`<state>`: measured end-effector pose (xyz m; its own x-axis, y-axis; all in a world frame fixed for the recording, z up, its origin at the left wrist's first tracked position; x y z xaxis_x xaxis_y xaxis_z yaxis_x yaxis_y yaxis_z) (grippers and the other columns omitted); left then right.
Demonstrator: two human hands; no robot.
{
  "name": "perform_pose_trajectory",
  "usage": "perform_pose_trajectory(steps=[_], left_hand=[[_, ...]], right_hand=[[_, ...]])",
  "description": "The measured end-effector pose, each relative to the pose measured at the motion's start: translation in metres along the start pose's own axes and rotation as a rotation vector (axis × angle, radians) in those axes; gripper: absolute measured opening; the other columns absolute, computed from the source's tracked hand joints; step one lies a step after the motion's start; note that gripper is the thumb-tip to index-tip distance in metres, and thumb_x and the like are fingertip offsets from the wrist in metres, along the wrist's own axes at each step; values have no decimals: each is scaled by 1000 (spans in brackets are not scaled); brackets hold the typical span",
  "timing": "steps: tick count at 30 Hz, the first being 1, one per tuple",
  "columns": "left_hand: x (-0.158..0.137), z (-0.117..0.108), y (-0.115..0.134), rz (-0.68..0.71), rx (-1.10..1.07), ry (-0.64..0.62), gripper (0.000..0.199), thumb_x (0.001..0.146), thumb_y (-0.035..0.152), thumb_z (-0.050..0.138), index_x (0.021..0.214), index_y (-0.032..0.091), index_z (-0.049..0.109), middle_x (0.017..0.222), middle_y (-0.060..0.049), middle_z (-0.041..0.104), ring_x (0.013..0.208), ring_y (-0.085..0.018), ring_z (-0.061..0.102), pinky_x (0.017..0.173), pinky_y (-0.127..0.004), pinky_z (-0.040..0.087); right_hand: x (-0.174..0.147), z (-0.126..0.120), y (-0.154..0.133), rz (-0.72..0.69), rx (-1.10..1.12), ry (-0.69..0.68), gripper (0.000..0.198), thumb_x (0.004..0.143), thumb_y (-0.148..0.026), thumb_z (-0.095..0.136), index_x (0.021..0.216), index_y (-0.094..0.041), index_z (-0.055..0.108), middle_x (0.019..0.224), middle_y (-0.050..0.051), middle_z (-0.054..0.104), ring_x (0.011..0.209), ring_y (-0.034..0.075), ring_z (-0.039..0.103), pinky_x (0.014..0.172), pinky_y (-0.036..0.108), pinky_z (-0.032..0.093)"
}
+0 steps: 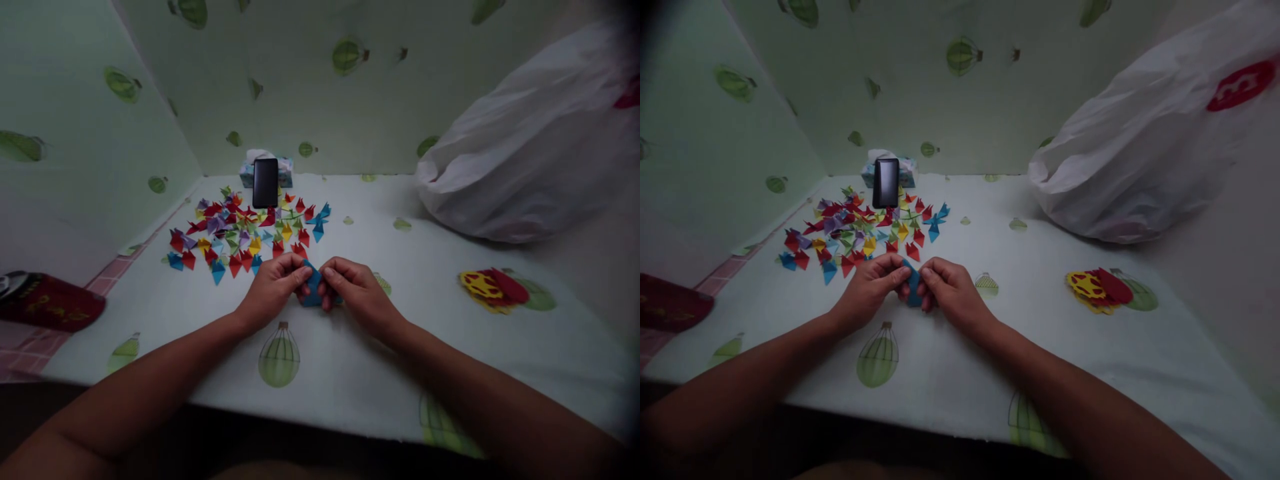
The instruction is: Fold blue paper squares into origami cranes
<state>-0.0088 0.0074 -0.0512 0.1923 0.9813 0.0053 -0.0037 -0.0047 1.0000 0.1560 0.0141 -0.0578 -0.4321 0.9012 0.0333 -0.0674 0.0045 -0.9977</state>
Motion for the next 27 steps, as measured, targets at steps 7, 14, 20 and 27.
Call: perform_pose_trajectory(steps=[7,14,20,27], left_hand=[[2,-1,-5,8,-75,20,24,81,36,74,81,15,64,63,0,66,59,-12,61,61,-26,50],[3,-1,-9,-10,-173,0,25,78,35,78,82,15,64,64,1,66,59,-11,61,61,-25,50],[3,-1,-8,-14,-133,-12,26,78,35,79,87,14,66,64,2,64,58,-11,59,60,-25,48],[3,-1,-10,-46,-194,-68,25,78,35,79,85,15,68,63,1,65,58,-11,59,60,-25,47]], right_hand=[[0,0,1,49,160,-24,30,86,-45,68,80,-17,59,68,-2,63,50,9,58,51,23,49],[-1,0,0,81,265,-68,29,84,-44,72,82,-17,60,69,-1,64,51,9,58,51,23,50],[0,-1,-1,95,217,-89,33,80,-47,75,79,-16,63,68,0,64,51,9,57,51,23,49],[0,-2,-2,71,216,-115,33,85,-48,70,77,-16,63,73,3,68,54,9,57,53,24,50]])
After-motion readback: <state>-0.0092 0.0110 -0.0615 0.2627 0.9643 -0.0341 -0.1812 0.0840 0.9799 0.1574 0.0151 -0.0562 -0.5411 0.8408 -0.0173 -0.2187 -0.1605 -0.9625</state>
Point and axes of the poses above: each hand's wrist, its own x-axis towards the middle knuckle, its own z-axis out of the palm, y = z × x, the point moved 2 cm from there along x, towards the middle knuckle
